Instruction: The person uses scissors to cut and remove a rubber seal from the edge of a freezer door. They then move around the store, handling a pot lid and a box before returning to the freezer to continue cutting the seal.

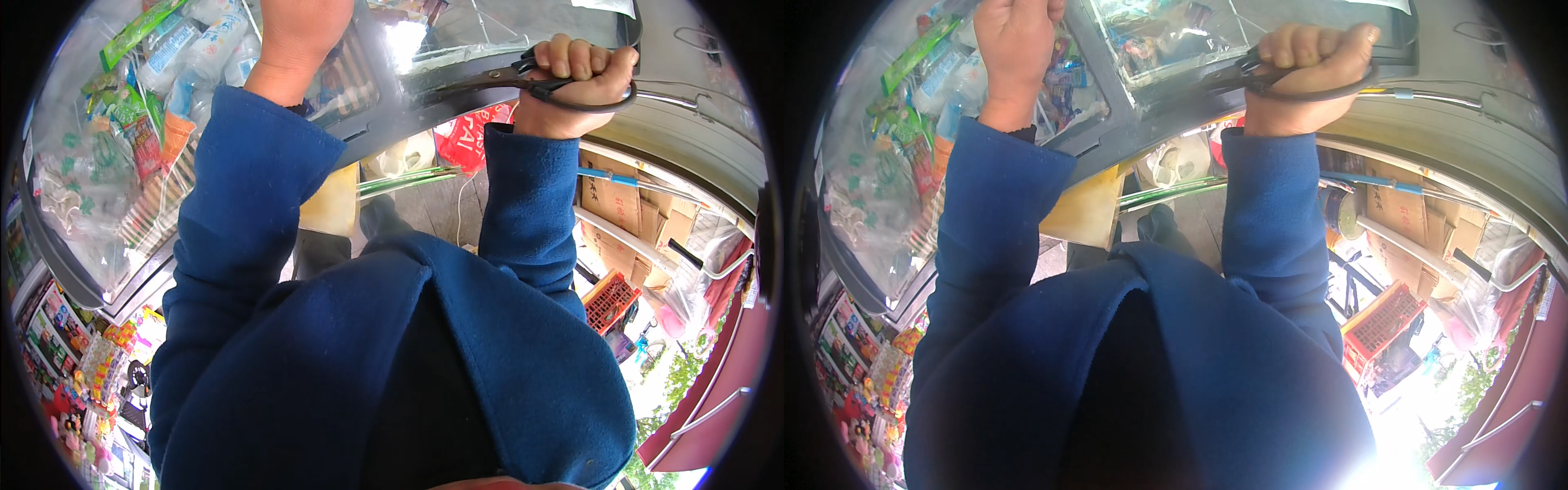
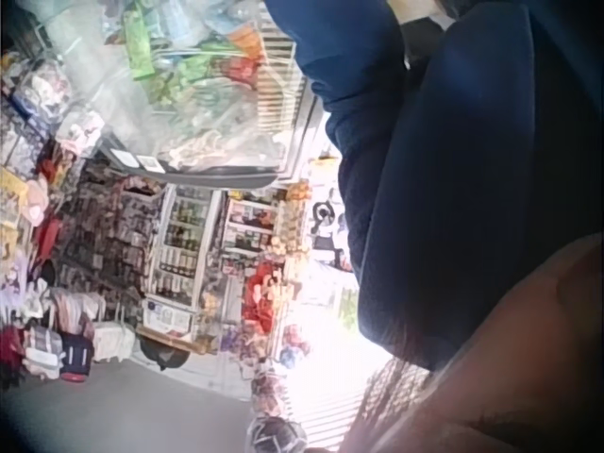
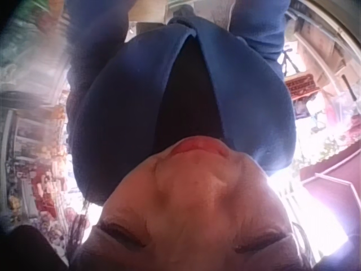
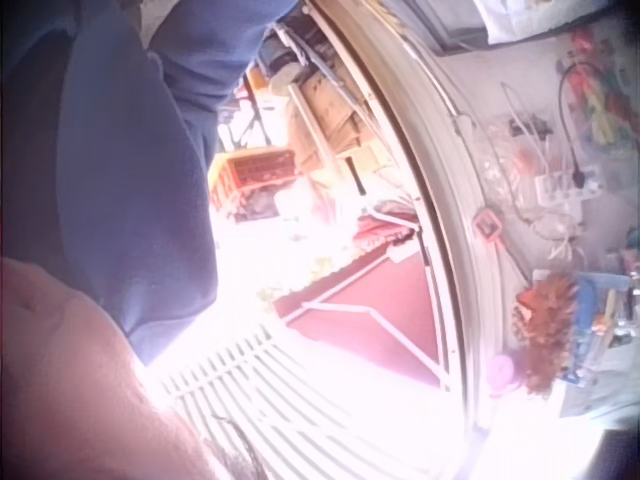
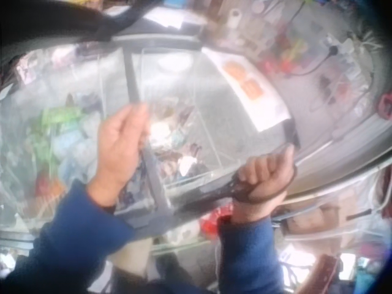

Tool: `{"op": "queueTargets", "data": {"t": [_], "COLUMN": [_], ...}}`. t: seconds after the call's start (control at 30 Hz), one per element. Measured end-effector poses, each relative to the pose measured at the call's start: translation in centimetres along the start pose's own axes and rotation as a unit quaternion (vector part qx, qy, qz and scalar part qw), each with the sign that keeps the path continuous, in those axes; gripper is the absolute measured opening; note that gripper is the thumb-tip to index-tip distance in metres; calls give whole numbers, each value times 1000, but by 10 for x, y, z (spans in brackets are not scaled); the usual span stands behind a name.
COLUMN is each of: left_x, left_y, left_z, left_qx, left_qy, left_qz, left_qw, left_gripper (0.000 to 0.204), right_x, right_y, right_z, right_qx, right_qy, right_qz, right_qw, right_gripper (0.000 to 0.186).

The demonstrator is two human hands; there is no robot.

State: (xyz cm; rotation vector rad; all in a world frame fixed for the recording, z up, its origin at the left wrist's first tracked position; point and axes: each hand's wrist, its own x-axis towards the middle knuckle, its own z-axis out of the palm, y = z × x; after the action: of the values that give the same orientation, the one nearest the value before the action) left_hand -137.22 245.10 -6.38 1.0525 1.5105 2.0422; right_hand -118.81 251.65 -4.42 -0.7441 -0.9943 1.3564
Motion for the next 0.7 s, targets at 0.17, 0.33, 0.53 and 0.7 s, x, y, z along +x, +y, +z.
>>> {"op": "queueTargets", "data": {"t": [0.17,0.33,0.53,0.7], "left_x": [-1,-3,-1,-2], "left_y": [0,4,3,1], "left_z": [0,3,0,-1], "left_qx": [17,0,11,10], "left_qy": [-3,11,-20,-9], "left_qz": [-7,-38,-26,-28], "left_qw": [1000,999,999,1000], "left_gripper": [28,28,29,31], "right_x": [-4,-4,-1,-2], "right_y": [6,7,15,16], "right_z": [-1,-6,-10,-7], "right_qx": [16,6,30,45], "right_qy": [30,34,51,70], "right_qz": [68,-1,79,66], "right_qw": [997,999,995,994], "right_gripper": [51,50,51,50]}}
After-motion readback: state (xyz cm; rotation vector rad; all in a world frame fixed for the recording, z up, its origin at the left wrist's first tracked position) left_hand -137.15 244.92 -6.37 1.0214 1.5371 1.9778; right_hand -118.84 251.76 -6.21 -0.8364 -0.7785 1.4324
